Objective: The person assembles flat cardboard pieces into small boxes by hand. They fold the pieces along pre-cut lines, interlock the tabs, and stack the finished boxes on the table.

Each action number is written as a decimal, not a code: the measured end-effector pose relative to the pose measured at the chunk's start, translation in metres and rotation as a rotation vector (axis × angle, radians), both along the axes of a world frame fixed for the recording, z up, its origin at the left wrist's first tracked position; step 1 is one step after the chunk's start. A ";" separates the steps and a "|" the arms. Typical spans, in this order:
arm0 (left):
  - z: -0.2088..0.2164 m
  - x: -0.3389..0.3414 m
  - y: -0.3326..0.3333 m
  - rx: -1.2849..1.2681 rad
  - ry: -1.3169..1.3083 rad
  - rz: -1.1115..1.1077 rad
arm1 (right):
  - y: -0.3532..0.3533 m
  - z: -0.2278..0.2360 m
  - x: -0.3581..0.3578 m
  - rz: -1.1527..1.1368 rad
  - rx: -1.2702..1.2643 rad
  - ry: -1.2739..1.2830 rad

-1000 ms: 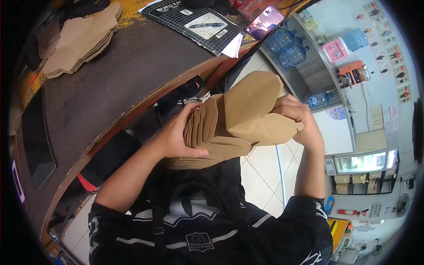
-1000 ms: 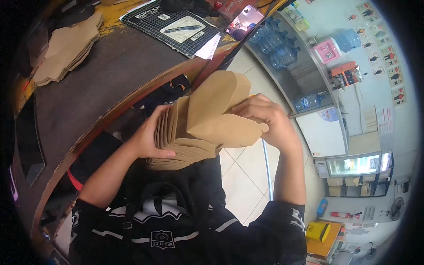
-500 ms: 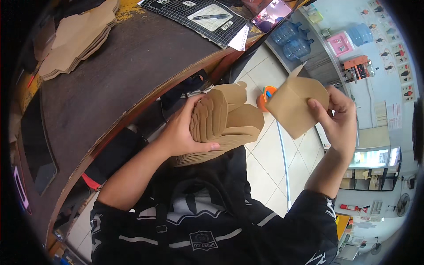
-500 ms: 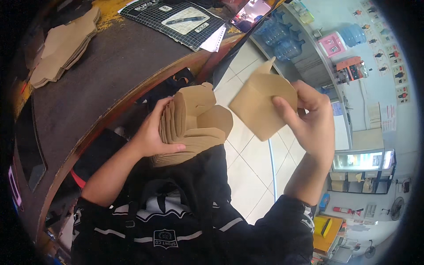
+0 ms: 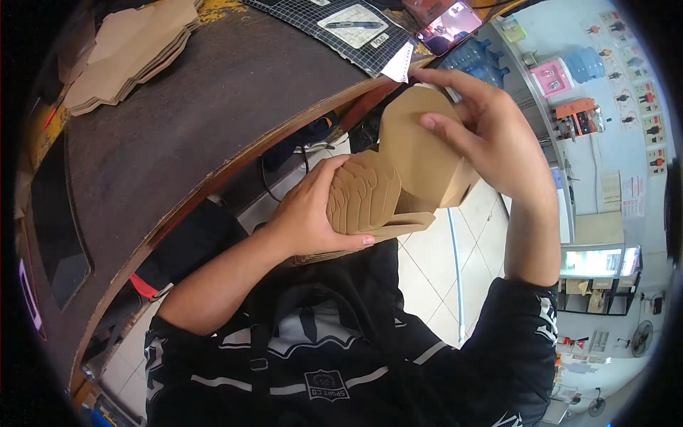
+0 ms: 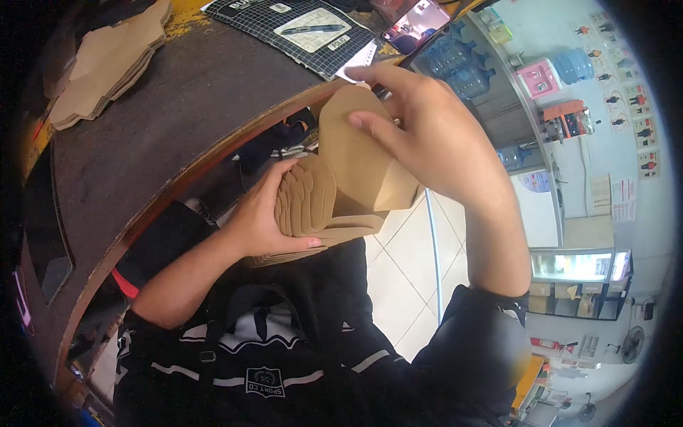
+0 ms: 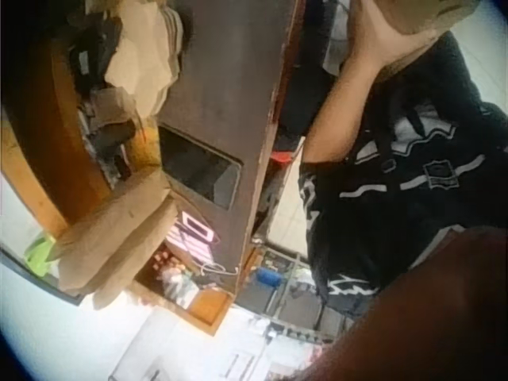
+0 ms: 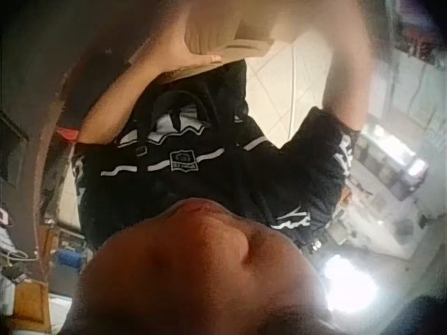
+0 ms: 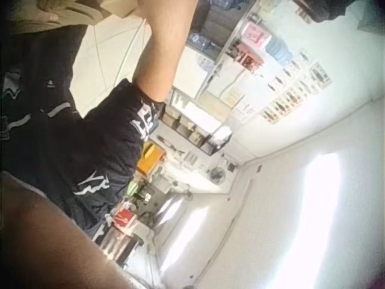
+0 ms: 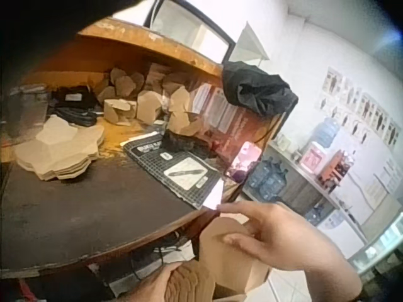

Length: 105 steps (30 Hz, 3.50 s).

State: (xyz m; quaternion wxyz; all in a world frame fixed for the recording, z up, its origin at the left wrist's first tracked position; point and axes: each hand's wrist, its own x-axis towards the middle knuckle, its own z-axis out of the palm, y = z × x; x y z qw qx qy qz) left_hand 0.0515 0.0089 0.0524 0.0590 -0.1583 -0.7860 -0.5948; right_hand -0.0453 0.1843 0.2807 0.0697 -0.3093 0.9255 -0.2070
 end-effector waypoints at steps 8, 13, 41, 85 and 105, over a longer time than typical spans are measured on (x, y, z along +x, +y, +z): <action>-0.009 -0.001 -0.005 0.028 0.004 0.055 | 0.022 -0.007 0.026 -0.156 -0.009 0.406; -0.006 -0.002 -0.002 0.010 0.035 0.050 | 0.029 -0.032 0.027 0.060 0.162 0.712; 0.003 0.005 0.003 -0.039 0.082 0.056 | 0.028 -0.015 0.031 -0.051 0.206 -0.201; -0.002 -0.001 -0.021 0.060 0.007 -0.056 | 0.072 0.040 0.016 0.508 0.077 0.166; -0.007 -0.001 -0.017 0.056 0.097 -0.092 | 0.081 -0.028 0.020 0.586 0.112 -0.025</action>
